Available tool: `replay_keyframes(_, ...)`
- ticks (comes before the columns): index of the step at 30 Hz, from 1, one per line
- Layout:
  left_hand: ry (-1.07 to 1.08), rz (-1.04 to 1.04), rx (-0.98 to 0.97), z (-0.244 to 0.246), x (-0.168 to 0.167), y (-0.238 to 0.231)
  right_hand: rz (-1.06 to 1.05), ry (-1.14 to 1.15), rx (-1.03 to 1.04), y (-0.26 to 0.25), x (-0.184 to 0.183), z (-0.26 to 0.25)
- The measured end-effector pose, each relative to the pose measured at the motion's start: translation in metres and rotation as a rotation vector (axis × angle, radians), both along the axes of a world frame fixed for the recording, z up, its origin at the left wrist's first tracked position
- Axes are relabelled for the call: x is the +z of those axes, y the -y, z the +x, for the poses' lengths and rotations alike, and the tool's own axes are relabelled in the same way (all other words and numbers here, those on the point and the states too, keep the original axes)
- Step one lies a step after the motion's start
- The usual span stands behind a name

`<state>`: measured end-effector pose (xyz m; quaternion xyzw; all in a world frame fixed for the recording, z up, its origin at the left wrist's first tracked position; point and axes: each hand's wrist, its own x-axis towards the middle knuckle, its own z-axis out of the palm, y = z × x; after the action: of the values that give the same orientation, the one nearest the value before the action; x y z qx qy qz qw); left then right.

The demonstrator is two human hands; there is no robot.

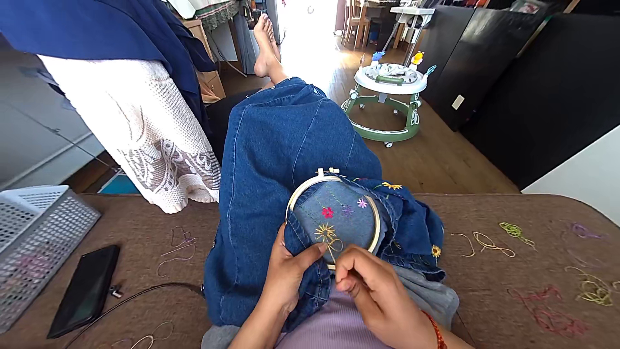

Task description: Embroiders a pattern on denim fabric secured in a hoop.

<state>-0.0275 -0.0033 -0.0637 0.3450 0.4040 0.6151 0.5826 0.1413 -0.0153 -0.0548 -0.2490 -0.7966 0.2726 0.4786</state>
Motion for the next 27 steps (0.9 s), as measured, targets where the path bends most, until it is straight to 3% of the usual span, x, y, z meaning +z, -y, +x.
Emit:
replay_keyframes(5, -0.002, -0.001, 0.017, 0.003, -0.001, 0.001, -0.405, -0.179, 0.152, 0.013, -0.002, 0.018)
replay_keyframes(7, 0.002, -0.005, 0.039, 0.002, -0.001, -0.001, -0.475, -0.206, 0.192, 0.017, 0.000, 0.020)
replay_keyframes(14, 0.005, -0.005, 0.048, 0.003, 0.000, 0.001, -0.086, 0.044, -0.316, 0.006, 0.001, 0.018)
replay_keyframes(21, 0.006, 0.033, 0.058, 0.004, 0.000, 0.004, 0.067, 0.262, -0.428, 0.007, 0.005, 0.010)
replay_keyframes(27, -0.003, 0.084, 0.060, 0.004, -0.001, 0.006, -0.040, 0.291, -0.418, 0.002, 0.010, 0.006)
